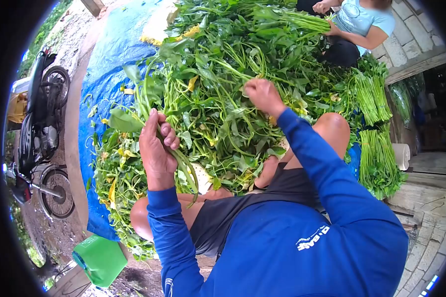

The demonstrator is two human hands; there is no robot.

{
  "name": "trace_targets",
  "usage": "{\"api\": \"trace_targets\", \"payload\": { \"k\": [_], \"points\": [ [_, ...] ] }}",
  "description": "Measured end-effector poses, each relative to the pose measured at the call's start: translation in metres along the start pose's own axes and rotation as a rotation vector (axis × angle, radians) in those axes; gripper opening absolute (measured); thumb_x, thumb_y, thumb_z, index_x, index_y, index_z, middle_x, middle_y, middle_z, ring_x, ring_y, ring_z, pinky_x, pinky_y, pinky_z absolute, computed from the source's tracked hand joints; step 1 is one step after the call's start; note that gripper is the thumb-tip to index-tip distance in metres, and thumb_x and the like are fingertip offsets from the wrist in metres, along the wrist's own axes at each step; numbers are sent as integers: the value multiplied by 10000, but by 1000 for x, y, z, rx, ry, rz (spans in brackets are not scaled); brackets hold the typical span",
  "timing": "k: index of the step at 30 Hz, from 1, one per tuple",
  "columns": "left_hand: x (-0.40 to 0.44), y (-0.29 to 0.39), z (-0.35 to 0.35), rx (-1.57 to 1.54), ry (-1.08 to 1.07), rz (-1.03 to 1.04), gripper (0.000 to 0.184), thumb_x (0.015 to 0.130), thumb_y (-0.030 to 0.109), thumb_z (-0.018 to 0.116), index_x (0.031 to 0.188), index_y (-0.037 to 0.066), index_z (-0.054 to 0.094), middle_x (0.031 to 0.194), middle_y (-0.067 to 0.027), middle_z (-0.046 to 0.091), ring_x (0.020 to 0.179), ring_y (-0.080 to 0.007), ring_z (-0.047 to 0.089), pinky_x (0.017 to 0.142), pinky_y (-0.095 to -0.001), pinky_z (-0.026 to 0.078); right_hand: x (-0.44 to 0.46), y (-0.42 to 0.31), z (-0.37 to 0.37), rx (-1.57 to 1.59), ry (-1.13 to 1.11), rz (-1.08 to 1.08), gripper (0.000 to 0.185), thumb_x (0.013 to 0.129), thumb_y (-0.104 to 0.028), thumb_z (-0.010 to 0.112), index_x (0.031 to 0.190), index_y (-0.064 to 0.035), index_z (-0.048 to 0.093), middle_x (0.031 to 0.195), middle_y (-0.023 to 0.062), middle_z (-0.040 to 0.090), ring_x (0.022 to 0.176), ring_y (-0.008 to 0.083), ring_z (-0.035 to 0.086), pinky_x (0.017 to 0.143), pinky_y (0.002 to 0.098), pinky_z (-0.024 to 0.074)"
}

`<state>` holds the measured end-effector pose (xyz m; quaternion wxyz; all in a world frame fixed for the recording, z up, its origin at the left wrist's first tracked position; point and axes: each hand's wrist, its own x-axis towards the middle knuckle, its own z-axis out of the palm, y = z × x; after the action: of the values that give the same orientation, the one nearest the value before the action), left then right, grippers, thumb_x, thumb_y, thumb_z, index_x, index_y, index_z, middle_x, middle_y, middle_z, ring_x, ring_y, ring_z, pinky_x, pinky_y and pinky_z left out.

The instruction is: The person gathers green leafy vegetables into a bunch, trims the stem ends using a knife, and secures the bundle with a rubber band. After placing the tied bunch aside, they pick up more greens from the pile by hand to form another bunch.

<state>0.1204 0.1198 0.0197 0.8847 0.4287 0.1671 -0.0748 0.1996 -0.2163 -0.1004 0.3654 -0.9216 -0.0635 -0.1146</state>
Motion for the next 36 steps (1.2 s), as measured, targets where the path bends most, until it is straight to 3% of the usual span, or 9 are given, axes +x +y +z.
{"api": "trace_targets", "payload": {
  "k": [6,14,21,23,24,28,31,35,36],
  "points": [
    [3,-1,18,101,159,155,345,1101,408,627,896,141,554,725,1,546,547,-98,518,468,-247,405,83,62,49,-401,-127,78,252,924,-219,606,961,-60,798,1023,250,768,970,462,735,881,532,597],
    [2,13,9,290,184,188,324,1091,419,611,903,163,551,734,27,552,555,-53,469,480,-200,339,119,59,69,-540,-315,185,273,887,-212,636,1033,-52,801,1099,269,766,1051,444,742,943,524,596],
    [4,20,8,253,172,226,320,1089,394,624,886,160,545,720,26,547,539,-53,462,471,-208,340,121,-29,-48,-95,-206,67,372,861,-318,699,1043,3,745,1052,181,745,1055,324,719,944,419,562],
    [4,20,11,237,179,221,324,1089,389,626,877,158,543,714,26,543,535,-54,461,469,-211,338,100,-57,-82,-10,-173,170,349,871,-266,710,1085,9,688,962,134,716,906,233,712,844,386,578],
    [2,20,14,253,199,222,331,1088,390,626,869,157,543,711,26,544,532,-55,459,466,-215,334,85,-57,-86,254,-282,352,314,933,-205,720,1157,-2,634,910,75,686,763,139,661,691,322,555],
    [1,17,11,257,147,237,341,1090,400,622,865,155,546,708,29,547,541,-54,462,480,-214,340,43,-49,-79,670,-427,319,239,1047,-186,694,1220,-32,635,862,10,667,657,73,592,548,247,472],
    [0,11,7,259,141,250,362,1081,404,643,839,146,564,698,19,557,545,-62,471,499,-224,368,16,-54,-65,1189,-353,620,323,1073,-204,676,1335,-22,632,906,19,695,669,85,609,560,245,491],
    [4,1,-2,292,185,289,373,1081,415,644,849,134,568,707,11,557,575,-66,489,516,-235,382,-18,-93,-64,1230,-292,469,387,1063,-146,670,1414,10,620,1070,91,750,830,126,707,740,270,591],
    [2,2,-3,310,171,281,369,1083,413,643,854,133,569,712,12,558,579,-66,489,518,-234,383,-20,-79,-51,931,-356,55,318,1063,-131,666,1353,-2,667,1063,73,754,851,126,713,756,280,593]
  ]
}}
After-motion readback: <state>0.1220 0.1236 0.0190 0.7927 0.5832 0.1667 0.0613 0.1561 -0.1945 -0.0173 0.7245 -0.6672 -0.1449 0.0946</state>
